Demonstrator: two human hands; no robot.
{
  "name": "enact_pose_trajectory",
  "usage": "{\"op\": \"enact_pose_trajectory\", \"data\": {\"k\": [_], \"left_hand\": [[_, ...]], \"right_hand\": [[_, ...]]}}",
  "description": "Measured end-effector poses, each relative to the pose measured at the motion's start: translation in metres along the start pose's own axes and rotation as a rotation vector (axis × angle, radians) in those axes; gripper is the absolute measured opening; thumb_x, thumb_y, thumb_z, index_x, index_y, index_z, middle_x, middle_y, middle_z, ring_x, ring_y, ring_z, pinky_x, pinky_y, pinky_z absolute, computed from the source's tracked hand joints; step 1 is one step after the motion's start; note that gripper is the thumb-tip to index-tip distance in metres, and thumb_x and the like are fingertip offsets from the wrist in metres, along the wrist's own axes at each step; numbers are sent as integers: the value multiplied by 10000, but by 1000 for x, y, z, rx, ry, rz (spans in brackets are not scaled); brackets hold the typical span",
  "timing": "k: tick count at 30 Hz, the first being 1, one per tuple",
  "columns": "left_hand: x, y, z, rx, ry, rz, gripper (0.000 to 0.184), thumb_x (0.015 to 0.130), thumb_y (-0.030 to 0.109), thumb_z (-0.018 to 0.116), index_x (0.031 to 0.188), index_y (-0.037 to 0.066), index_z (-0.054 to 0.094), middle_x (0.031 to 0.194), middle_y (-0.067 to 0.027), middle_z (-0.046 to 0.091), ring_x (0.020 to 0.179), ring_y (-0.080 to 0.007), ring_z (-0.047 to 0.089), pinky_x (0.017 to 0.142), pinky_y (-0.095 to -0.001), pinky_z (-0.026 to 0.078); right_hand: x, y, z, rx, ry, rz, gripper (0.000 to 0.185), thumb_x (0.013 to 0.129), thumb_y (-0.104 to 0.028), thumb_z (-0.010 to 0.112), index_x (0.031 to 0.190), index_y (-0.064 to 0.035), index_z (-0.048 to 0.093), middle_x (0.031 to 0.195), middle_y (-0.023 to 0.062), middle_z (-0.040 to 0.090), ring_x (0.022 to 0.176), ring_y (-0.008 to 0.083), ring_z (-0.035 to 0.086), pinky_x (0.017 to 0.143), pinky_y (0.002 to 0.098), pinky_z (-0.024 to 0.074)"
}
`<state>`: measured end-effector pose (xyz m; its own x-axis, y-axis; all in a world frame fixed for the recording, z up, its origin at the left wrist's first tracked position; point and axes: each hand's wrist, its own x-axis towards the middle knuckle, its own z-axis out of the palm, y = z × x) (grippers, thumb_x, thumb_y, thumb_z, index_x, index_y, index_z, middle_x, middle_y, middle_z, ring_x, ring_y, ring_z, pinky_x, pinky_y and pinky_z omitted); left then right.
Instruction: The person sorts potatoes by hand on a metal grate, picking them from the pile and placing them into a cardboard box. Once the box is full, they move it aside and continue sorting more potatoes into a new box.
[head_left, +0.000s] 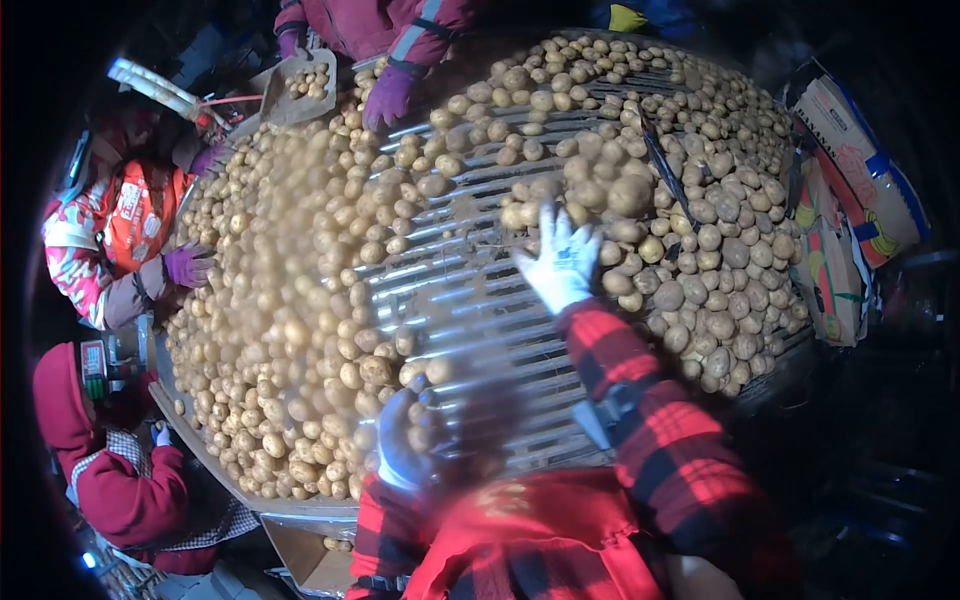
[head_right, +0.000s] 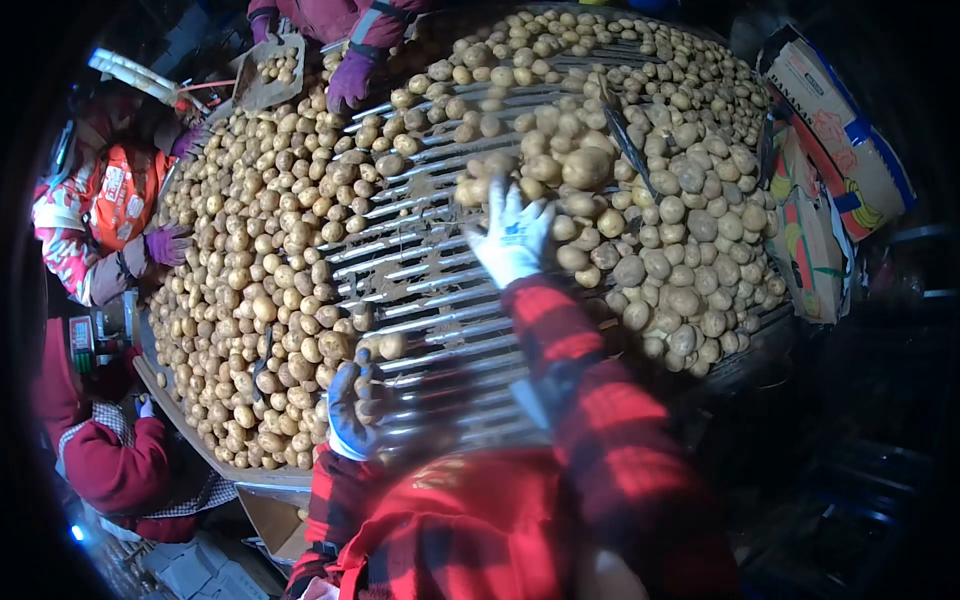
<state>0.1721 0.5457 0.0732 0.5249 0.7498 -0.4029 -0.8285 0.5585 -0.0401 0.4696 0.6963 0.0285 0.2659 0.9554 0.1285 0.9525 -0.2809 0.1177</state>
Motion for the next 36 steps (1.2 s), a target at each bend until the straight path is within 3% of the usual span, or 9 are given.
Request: {"op": "enact_pose_trajectory", "data": {"k": [3,4,9,10,14,19,26,32,36], "left_hand": [[1,-7,20,580,160,178,282,1032,253,510,1264,112,588,1020,-36,665,831,-160,648,550,-234,506],[0,-4,23,81,125,-7,285,1027,238,518,1272,115,597,1073,-70,675,886,-214,654,598,-257,545],[-1,-9,9,-81,-37,12,285,1024,237,525,1270,123,615,1152,-75,664,1018,-244,643,676,-275,564],[-5,-12,6,-93,-29,24,285,1024,237,525,1270,123,615,1152,-75,664,1018,-244,643,676,-275,564],[-20,-17,-5,-17,147,70,264,992,259,586,1223,131,596,1083,-17,620,984,-192,641,742,-311,580],[-20,-31,-10,222,290,270,217,991,247,593,1163,116,591,1052,-1,594,998,-147,589,834,-307,550],[-8,-34,-20,-92,232,80,300,991,281,606,1201,68,585,960,-4,601,939,-155,623,776,-264,553],[-1,-25,4,16,143,-118,281,1034,191,492,1297,118,562,956,0,612,761,-99,567,623,-279,524],[-11,-25,-1,51,317,-25,357,979,148,541,1335,125,549,1019,-24,641,786,-120,596,592,-279,522]], "right_hand": [[-24,-28,0,-79,-45,-254,858,910,-653,489,1585,-168,274,1535,147,410,1352,447,405,1150,644,194],[-37,-36,4,-24,-184,-383,844,920,-675,445,1586,-184,276,1588,138,338,1405,437,349,1159,644,170],[-105,-17,-13,409,-47,-900,620,895,-508,610,1399,-154,535,1495,114,448,1344,308,426,1137,588,248],[-83,-3,-50,400,-288,-717,566,868,-480,650,1310,-130,604,1507,110,431,1347,331,417,1119,596,269],[-56,32,7,312,161,-208,592,824,-397,675,1356,-156,574,1435,156,440,1380,439,326,1056,639,311],[-129,37,-21,261,-174,-379,519,817,-323,714,1301,-169,606,1437,106,469,1380,430,352,1065,640,314],[-3,67,-8,622,205,-437,454,835,-128,658,1287,-133,616,1322,89,594,1080,309,596,952,448,438],[113,52,34,-420,-30,-502,371,948,-158,475,1288,-189,621,1219,37,647,1155,253,555,941,470,413],[116,73,20,-252,34,-572,396,920,-176,564,1315,-187,589,1090,59,654,1040,253,601,830,447,442]]}}
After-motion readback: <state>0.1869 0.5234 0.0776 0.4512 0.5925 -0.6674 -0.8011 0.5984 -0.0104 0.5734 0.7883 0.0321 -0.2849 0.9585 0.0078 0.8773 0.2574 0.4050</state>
